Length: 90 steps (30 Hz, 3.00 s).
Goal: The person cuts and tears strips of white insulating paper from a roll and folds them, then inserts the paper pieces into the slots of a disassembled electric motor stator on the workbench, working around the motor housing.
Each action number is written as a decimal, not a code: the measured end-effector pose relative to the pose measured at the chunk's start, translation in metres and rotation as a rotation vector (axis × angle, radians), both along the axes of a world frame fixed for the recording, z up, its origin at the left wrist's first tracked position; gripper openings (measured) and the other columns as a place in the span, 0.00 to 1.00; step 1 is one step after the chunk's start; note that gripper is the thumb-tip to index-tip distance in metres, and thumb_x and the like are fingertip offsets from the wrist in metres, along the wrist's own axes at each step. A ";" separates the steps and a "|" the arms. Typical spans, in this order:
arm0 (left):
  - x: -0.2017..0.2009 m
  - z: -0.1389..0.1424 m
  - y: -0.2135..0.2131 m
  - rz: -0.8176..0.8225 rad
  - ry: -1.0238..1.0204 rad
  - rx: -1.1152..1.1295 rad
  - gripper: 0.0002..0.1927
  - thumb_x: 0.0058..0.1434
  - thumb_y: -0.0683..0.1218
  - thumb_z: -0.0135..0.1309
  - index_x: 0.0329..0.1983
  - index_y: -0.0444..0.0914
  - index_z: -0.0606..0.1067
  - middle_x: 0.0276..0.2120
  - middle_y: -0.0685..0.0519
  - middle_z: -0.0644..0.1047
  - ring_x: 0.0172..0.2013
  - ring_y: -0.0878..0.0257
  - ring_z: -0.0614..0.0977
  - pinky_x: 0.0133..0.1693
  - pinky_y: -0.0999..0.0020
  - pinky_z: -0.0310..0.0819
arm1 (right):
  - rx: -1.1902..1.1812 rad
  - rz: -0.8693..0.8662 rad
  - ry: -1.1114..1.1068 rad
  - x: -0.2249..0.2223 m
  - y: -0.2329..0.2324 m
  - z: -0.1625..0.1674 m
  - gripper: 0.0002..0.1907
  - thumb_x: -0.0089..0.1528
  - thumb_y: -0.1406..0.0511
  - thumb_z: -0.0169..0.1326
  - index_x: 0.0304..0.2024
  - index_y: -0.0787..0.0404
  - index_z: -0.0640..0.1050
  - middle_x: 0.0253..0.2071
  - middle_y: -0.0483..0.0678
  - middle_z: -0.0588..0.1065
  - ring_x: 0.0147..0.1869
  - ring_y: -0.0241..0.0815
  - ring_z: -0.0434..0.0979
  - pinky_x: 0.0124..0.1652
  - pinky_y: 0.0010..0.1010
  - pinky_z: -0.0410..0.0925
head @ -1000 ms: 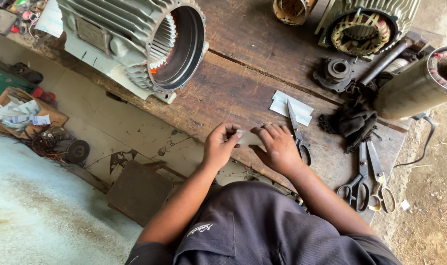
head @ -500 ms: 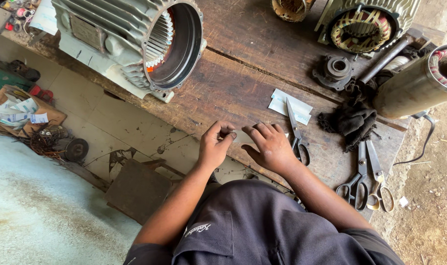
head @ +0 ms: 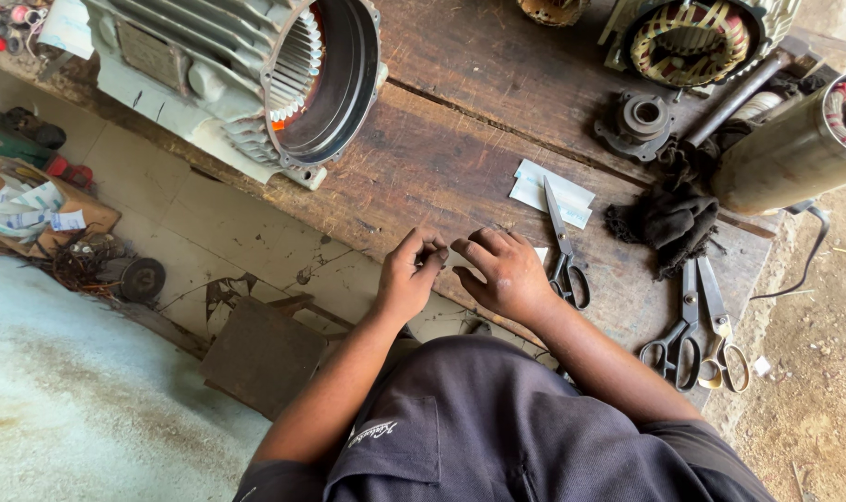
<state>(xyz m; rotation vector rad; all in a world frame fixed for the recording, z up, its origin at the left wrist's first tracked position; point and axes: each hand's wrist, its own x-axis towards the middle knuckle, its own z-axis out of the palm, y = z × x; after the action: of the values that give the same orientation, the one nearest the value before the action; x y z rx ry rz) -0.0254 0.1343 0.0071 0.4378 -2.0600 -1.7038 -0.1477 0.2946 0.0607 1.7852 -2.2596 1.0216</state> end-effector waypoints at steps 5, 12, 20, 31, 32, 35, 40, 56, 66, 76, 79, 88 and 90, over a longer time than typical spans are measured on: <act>-0.001 0.000 -0.006 -0.005 -0.057 0.105 0.06 0.64 0.35 0.54 0.44 0.36 0.73 0.31 0.58 0.77 0.31 0.72 0.78 0.30 0.74 0.75 | -0.040 -0.068 0.057 0.002 -0.003 -0.001 0.23 0.54 0.64 0.64 0.52 0.57 0.77 0.43 0.48 0.75 0.44 0.50 0.77 0.41 0.41 0.68; -0.004 -0.022 -0.020 0.015 0.011 0.152 0.04 0.65 0.34 0.51 0.40 0.36 0.73 0.29 0.58 0.75 0.29 0.73 0.74 0.31 0.75 0.69 | -0.079 -0.066 0.303 0.004 -0.015 -0.006 0.21 0.57 0.64 0.63 0.52 0.56 0.76 0.44 0.47 0.74 0.43 0.46 0.75 0.40 0.39 0.65; -0.008 -0.022 -0.032 0.097 0.025 0.206 0.05 0.65 0.34 0.49 0.37 0.36 0.73 0.28 0.58 0.74 0.29 0.73 0.73 0.32 0.75 0.68 | -0.068 -0.064 0.256 0.012 -0.035 -0.005 0.20 0.55 0.64 0.63 0.50 0.55 0.77 0.43 0.47 0.75 0.42 0.47 0.76 0.38 0.40 0.66; -0.003 0.017 -0.068 0.016 0.057 -0.080 0.06 0.63 0.36 0.55 0.41 0.36 0.71 0.26 0.57 0.77 0.27 0.72 0.77 0.30 0.73 0.71 | -0.002 -0.087 -0.186 0.018 -0.068 0.016 0.22 0.54 0.65 0.66 0.50 0.59 0.77 0.42 0.52 0.77 0.42 0.57 0.80 0.38 0.43 0.74; -0.004 0.016 -0.073 0.006 0.067 -0.101 0.06 0.63 0.36 0.55 0.41 0.36 0.71 0.26 0.57 0.77 0.27 0.72 0.77 0.30 0.73 0.71 | 0.000 -0.095 -0.191 0.019 -0.072 0.017 0.22 0.54 0.65 0.66 0.50 0.59 0.77 0.42 0.52 0.77 0.42 0.58 0.80 0.38 0.43 0.74; -0.006 0.009 -0.087 -0.036 0.130 0.002 0.06 0.64 0.34 0.53 0.41 0.36 0.71 0.28 0.57 0.75 0.29 0.73 0.74 0.32 0.74 0.71 | 0.008 -0.114 -0.193 0.021 -0.087 0.018 0.23 0.53 0.65 0.66 0.50 0.58 0.77 0.42 0.53 0.77 0.43 0.59 0.80 0.38 0.45 0.73; -0.007 -0.012 -0.113 -0.082 0.188 0.139 0.08 0.64 0.32 0.50 0.41 0.37 0.72 0.28 0.60 0.72 0.30 0.74 0.72 0.33 0.76 0.69 | -0.025 -0.130 -0.187 0.029 -0.116 0.010 0.22 0.54 0.65 0.66 0.50 0.59 0.76 0.45 0.53 0.77 0.45 0.60 0.80 0.41 0.45 0.74; 0.023 -0.009 -0.221 -0.185 0.160 0.644 0.07 0.68 0.35 0.48 0.46 0.37 0.74 0.27 0.59 0.73 0.25 0.73 0.72 0.26 0.77 0.66 | -0.094 -0.183 0.025 0.062 -0.227 0.014 0.18 0.55 0.70 0.65 0.47 0.57 0.79 0.47 0.47 0.78 0.49 0.48 0.79 0.46 0.40 0.65; 0.020 -0.009 -0.220 -0.241 0.119 0.610 0.09 0.70 0.38 0.55 0.53 0.37 0.73 0.34 0.59 0.75 0.32 0.72 0.78 0.34 0.76 0.75 | -0.126 -0.180 -0.135 0.049 -0.233 0.003 0.20 0.52 0.73 0.66 0.47 0.62 0.78 0.47 0.53 0.77 0.48 0.54 0.78 0.45 0.41 0.68; -0.004 0.013 -0.206 -0.232 0.169 0.425 0.12 0.71 0.40 0.55 0.56 0.36 0.71 0.38 0.59 0.75 0.37 0.74 0.76 0.39 0.77 0.72 | -0.279 -0.011 -0.563 -0.002 -0.215 -0.009 0.17 0.56 0.76 0.64 0.46 0.66 0.75 0.45 0.53 0.77 0.48 0.48 0.79 0.47 0.34 0.72; -0.022 0.016 -0.205 -0.188 0.161 0.312 0.11 0.70 0.40 0.56 0.54 0.36 0.72 0.38 0.58 0.75 0.37 0.73 0.76 0.39 0.77 0.72 | -0.276 0.031 -0.582 -0.020 -0.214 -0.004 0.18 0.53 0.77 0.61 0.46 0.66 0.75 0.46 0.54 0.77 0.48 0.49 0.80 0.46 0.34 0.72; -0.044 0.017 -0.197 -0.096 0.125 0.428 0.11 0.72 0.40 0.54 0.55 0.35 0.70 0.41 0.57 0.74 0.39 0.73 0.75 0.42 0.76 0.71 | -0.384 0.055 -0.325 -0.056 -0.225 -0.010 0.17 0.51 0.75 0.65 0.43 0.65 0.78 0.42 0.54 0.77 0.45 0.52 0.79 0.42 0.39 0.69; -0.041 0.017 -0.197 -0.051 0.095 0.499 0.12 0.72 0.40 0.52 0.56 0.36 0.68 0.41 0.57 0.73 0.37 0.73 0.74 0.40 0.77 0.70 | -0.393 0.023 -0.358 -0.056 -0.227 -0.015 0.16 0.53 0.75 0.65 0.43 0.65 0.78 0.42 0.54 0.76 0.46 0.52 0.79 0.44 0.39 0.70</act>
<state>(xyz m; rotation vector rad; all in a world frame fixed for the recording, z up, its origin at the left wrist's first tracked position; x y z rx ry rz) -0.0661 -0.0623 0.0237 0.4445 -1.5778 -2.2243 -0.2035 0.0671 0.0461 1.5635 -2.0127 1.7668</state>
